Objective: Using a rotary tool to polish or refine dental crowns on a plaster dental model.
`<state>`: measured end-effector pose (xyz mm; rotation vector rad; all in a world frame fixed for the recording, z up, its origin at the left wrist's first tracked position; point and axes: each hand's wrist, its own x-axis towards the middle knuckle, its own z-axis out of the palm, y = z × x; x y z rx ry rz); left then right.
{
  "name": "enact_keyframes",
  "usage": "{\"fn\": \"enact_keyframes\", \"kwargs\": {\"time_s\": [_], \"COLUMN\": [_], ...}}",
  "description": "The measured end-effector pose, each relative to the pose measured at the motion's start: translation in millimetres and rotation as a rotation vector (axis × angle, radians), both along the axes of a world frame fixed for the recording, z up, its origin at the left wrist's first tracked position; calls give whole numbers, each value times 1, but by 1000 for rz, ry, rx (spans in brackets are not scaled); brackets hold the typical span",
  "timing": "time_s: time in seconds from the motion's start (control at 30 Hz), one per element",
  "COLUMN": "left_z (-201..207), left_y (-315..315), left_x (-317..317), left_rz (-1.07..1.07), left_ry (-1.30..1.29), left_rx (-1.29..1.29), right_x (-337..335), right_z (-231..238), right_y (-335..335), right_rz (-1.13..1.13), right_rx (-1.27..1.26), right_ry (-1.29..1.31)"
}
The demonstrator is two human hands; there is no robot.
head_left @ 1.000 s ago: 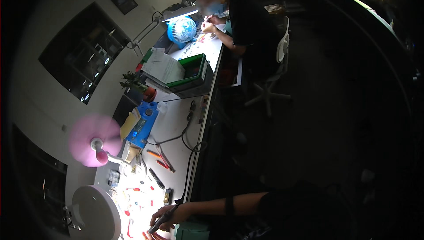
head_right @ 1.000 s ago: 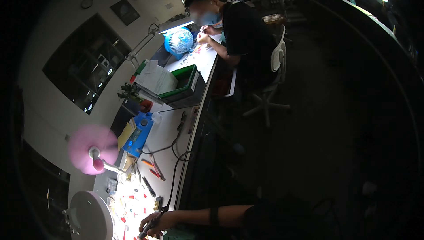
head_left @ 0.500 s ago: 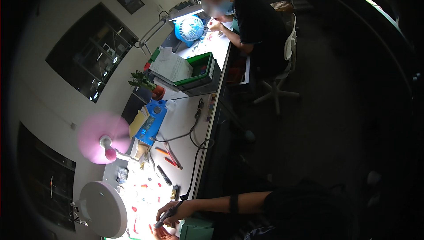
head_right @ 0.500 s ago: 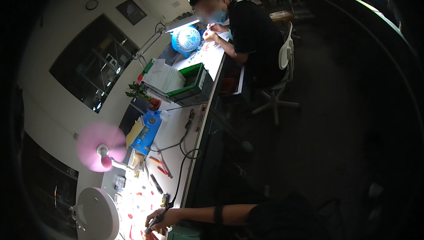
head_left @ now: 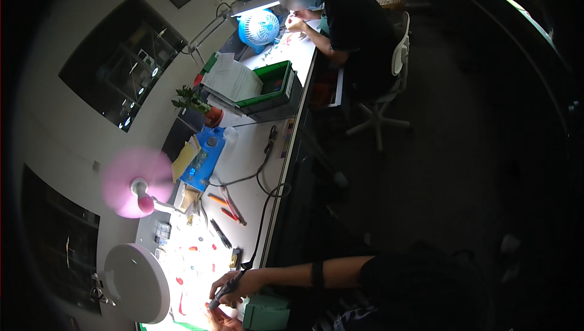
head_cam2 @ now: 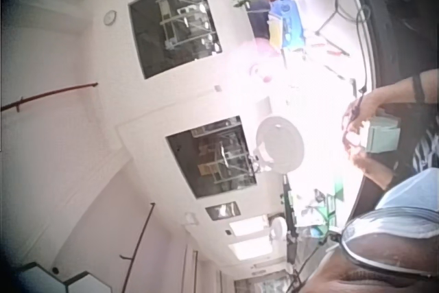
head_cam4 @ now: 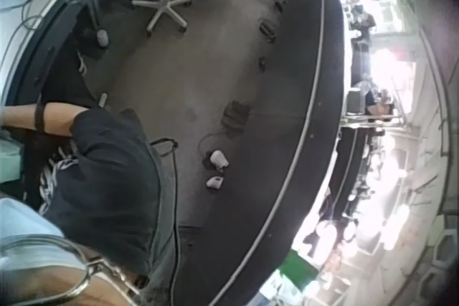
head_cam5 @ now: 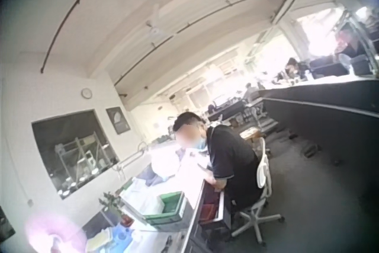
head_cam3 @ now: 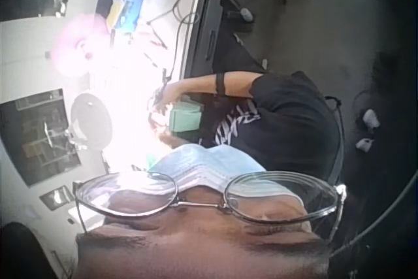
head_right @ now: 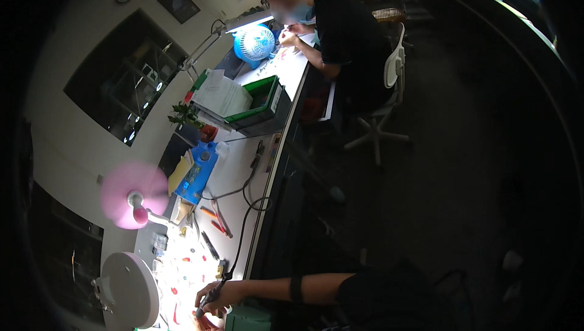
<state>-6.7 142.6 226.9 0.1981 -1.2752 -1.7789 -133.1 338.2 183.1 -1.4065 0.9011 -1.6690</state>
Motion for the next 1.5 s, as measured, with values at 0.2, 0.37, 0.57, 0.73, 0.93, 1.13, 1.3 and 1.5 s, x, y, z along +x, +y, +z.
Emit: {"fn": "enact_keyframes", "kwargs": {"time_s": [0.2,0.37,0.57,0.73,0.93,1.13,1.3,1.5], "left_z": [-3,-5,-12,-20,-15,-19,-30,-50], "left_y": [0,2,6,11,14,23,30,46], "left_x": [9,0,-14,-18,-22,-10,18,46], "left_rz": [-21,-67,-125,-167,-220,-230,-185,-152], "left_ry": [-14,-11,20,34,45,57,65,76], "left_rx": [32,60,109,152,175,214,265,344], "right_x": [-1,3,9,5,2,5,11,12], "right_z": [-5,-3,-1,-9,-6,-4,2,-12], "right_y": [-8,-15,-15,-20,-15,-12,-13,-26], "right_rz": [56,90,60,54,33,31,-49,-190], "right_rx": [-26,-80,-169,-238,-166,-162,-107,-347], "right_ry": [-90,-92,-236,-234,-253,-263,-207,99]}}
